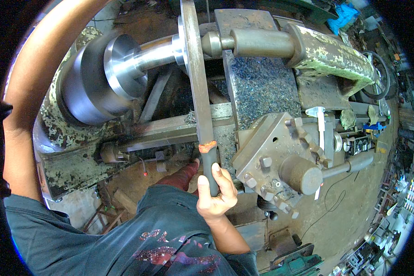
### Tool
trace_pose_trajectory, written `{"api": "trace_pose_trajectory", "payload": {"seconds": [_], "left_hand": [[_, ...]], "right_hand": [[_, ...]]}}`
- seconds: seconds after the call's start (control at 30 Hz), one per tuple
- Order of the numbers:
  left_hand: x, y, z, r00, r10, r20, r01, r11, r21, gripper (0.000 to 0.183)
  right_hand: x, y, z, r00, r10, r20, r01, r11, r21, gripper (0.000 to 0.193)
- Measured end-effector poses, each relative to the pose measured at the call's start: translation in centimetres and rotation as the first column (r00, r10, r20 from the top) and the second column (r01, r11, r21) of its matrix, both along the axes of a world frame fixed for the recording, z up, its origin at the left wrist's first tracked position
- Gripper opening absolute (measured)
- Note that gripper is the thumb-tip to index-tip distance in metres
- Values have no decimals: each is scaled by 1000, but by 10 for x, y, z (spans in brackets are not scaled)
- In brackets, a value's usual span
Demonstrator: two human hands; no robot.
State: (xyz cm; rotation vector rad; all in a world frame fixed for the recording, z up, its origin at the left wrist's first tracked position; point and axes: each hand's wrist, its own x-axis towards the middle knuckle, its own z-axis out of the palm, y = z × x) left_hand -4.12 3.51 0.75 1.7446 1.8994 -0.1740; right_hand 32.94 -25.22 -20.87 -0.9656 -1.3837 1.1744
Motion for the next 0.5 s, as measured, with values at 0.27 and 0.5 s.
{"api": "trace_pose_trajectory", "payload": {"seconds": [0.27,0.5], "left_hand": [[-1,-4,1,999,-40,36,40,999,1,18],[0,-4,0,998,-48,48,47,999,25,17]], "right_hand": [[-5,8,10,996,15,84,-29,984,174,44],[-7,8,14,994,20,110,-43,976,213,46]]}}
